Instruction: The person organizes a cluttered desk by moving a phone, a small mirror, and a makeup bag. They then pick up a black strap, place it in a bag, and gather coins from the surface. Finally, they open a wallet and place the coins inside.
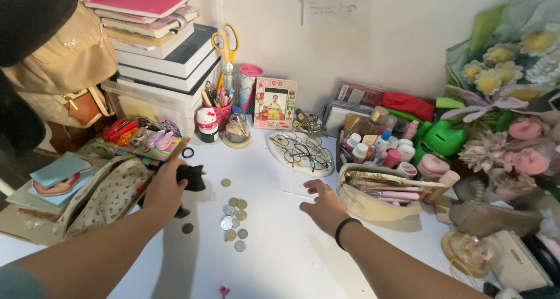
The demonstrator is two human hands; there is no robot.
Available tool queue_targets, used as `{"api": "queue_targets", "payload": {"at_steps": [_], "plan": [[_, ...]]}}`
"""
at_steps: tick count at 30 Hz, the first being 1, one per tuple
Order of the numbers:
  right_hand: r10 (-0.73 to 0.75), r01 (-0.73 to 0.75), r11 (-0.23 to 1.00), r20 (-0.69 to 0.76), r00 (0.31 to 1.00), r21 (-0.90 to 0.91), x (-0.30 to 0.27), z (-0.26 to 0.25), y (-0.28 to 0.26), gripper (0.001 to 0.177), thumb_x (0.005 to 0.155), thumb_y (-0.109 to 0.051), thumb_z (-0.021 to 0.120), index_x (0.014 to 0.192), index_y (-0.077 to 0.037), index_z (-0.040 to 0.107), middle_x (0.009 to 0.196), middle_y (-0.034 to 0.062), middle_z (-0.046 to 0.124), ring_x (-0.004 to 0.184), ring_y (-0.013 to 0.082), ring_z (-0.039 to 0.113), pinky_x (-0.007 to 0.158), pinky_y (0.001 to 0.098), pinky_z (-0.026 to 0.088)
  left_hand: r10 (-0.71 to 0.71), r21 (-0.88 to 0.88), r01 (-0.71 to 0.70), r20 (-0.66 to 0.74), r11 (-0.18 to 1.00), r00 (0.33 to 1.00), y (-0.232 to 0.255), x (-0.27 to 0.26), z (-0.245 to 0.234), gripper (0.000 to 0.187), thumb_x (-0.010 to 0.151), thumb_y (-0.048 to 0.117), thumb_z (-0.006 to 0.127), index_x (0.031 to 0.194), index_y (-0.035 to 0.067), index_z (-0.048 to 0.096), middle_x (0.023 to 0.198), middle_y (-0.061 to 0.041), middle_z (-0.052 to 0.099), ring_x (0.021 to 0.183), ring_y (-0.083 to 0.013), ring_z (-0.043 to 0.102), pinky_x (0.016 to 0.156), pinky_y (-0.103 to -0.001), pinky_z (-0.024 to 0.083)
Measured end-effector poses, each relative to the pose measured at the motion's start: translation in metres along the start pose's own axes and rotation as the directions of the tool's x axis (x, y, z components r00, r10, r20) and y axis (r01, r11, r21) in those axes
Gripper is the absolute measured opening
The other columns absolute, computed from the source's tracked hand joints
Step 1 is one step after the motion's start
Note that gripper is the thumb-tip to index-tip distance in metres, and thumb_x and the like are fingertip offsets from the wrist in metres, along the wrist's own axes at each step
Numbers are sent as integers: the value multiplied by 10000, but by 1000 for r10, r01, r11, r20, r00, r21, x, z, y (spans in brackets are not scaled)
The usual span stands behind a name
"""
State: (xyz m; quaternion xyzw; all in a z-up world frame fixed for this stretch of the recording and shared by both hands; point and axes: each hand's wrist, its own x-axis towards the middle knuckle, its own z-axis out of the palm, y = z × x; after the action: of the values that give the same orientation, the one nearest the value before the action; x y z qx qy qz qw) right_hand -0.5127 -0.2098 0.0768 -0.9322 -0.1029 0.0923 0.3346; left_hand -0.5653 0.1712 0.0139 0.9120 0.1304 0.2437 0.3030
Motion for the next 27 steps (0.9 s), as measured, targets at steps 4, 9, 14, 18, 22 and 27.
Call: {"api": "queue_targets", "payload": {"at_steps": [4,9,14,18,22,27], "plan": [[14,-14,995,4,1000,97,-14,-13,-10,591,807,-225,731,1359,-150,531,1322,40,597,1117,200,643,955,368,545,199,-157,-215,-113,964,973,50,16,-6,657,795,98,806,1366,64,483,1216,-223,654,1110,-388,636,932,-453,493],[3,-16,957,43,999,290,-31,-32,-32,566,836,-250,746,1357,-152,548,1260,26,668,1072,130,677,936,320,527,-59,-562,239,319,792,946,127,21,-5,938,799,193,811,1551,114,256,1163,-213,715,955,-245,710,792,-357,577],[35,-31,895,-2,999,444,-49,-54,-47,562,837,-305,734,1355,-161,571,1224,27,690,1040,143,641,848,334,522,98,-750,327,460,576,882,196,19,6,922,778,167,810,1538,138,288,1191,-203,691,968,-215,709,765,-349,587],[107,-60,877,-72,992,476,-67,-76,-53,562,845,-370,722,1353,-185,567,1200,-16,684,1045,113,632,861,309,525,212,-732,308,523,608,826,246,6,7,878,800,202,779,1542,177,311,1196,-171,702,981,-206,716,769,-338,589],[192,-118,845,-90,977,522,-93,-98,-48,490,911,-406,682,1311,-131,614,1109,17,653,981,130,564,853,302,488,249,-683,277,566,676,786,292,-9,10,846,830,219,767,1547,203,317,1206,-121,695,1021,-182,695,826,-327,561],[112,-21,927,-223,968,373,-121,-126,-23,350,923,-302,633,1202,-99,692,1069,-19,711,927,94,569,851,262,468,334,-711,206,540,673,772,340,-29,28,741,836,189,759,1496,178,421,1147,-82,714,1004,-157,686,867,-317,541]]}}
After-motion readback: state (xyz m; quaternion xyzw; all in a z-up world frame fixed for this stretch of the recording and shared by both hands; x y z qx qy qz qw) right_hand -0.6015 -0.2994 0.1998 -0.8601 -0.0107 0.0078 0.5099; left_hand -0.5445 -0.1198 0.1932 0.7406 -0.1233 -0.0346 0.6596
